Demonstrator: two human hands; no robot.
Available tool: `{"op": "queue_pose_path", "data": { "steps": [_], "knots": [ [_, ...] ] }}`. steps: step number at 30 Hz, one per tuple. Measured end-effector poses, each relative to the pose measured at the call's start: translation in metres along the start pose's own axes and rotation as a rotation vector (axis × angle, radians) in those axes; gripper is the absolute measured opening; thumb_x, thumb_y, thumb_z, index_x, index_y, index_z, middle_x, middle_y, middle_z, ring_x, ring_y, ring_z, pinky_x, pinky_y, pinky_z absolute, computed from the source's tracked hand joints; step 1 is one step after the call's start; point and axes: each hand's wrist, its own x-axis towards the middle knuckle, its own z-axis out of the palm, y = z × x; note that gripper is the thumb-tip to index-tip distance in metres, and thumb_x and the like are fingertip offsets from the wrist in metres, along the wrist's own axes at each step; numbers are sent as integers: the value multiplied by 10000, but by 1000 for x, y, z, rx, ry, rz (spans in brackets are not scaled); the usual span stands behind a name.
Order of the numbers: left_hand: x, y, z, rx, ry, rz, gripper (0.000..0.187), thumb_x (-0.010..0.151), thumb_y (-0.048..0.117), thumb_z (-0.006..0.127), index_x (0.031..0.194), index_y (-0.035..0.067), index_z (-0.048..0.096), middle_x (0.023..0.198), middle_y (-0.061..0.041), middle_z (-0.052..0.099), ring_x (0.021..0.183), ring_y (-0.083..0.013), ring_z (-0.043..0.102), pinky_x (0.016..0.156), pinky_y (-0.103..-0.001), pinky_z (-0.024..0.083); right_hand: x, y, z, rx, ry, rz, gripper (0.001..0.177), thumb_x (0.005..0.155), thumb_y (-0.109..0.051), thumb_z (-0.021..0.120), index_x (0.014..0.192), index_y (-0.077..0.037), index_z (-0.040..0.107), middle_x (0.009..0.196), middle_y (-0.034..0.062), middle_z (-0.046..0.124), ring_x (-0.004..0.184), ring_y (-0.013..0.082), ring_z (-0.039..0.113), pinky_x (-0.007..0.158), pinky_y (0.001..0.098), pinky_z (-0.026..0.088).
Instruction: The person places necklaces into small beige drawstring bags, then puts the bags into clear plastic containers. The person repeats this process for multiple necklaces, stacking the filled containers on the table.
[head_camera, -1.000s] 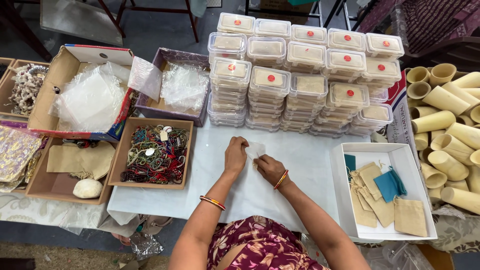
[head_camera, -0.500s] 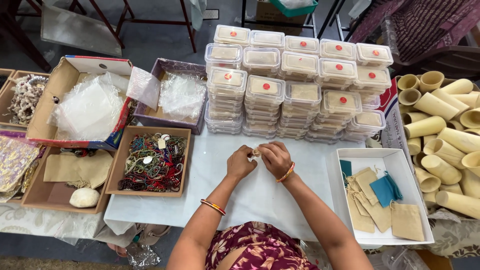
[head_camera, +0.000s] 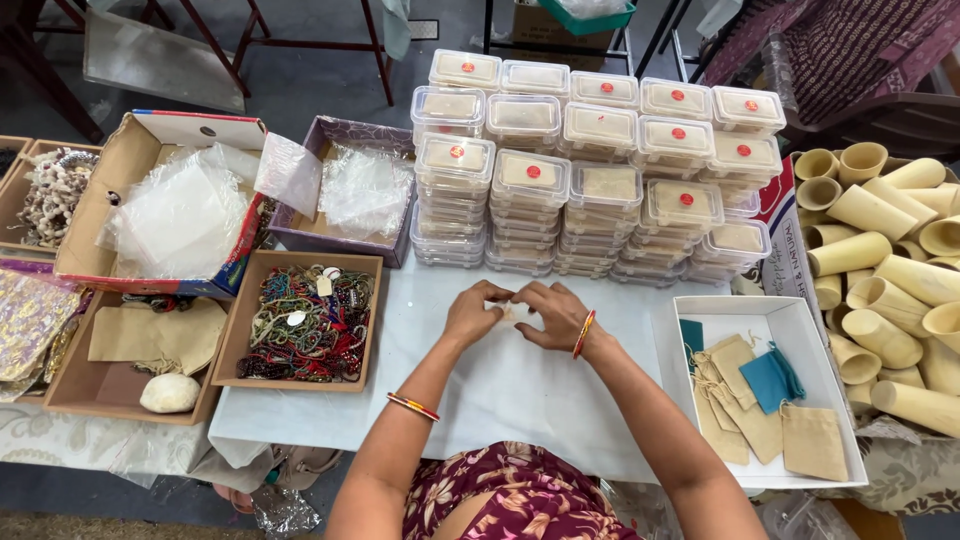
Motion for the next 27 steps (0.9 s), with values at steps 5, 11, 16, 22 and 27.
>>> {"op": "queue_pose_path", "data": {
  "steps": [5,11,16,22,27],
  "knots": [
    [25,-9,-12,-115,-48,45,354,818,18,544,1068,96,783,1056,-69,772,1002,-255,744,937,-371,559,14,6,-13,-286,245,-205,262,695,-263,833,874,-133,693,1165,106,662,1007,322,664,910,445,475],
    [-7,30,-31,321,269,513,252,836,-7,596,1021,107,724,1002,-45,741,999,-263,691,942,-416,473,-2,36,24,-314,379,-191,123,879,-53,736,966,-104,667,1046,50,723,946,263,676,947,420,488],
    [-45,-20,-6,502,-14,562,238,818,77,692,1054,101,715,1030,-72,721,1030,-266,663,949,-437,453,-51,51,89,-267,347,-153,226,846,11,687,1053,-78,670,935,59,702,898,290,660,929,435,500],
    [-28,-41,17,297,86,454,299,774,199,805,1037,85,717,1216,-121,705,1111,-353,642,920,-450,465,-35,58,74,212,246,139,178,769,-23,730,940,-57,696,935,91,719,875,295,688,796,391,550],
    [11,2,6,-399,191,-17,142,923,100,689,1047,34,671,1260,-66,702,1039,-307,735,695,-361,638,1,33,24,214,415,367,114,899,-49,724,1009,-31,701,995,106,730,908,295,686,784,377,533]
  ]
}}
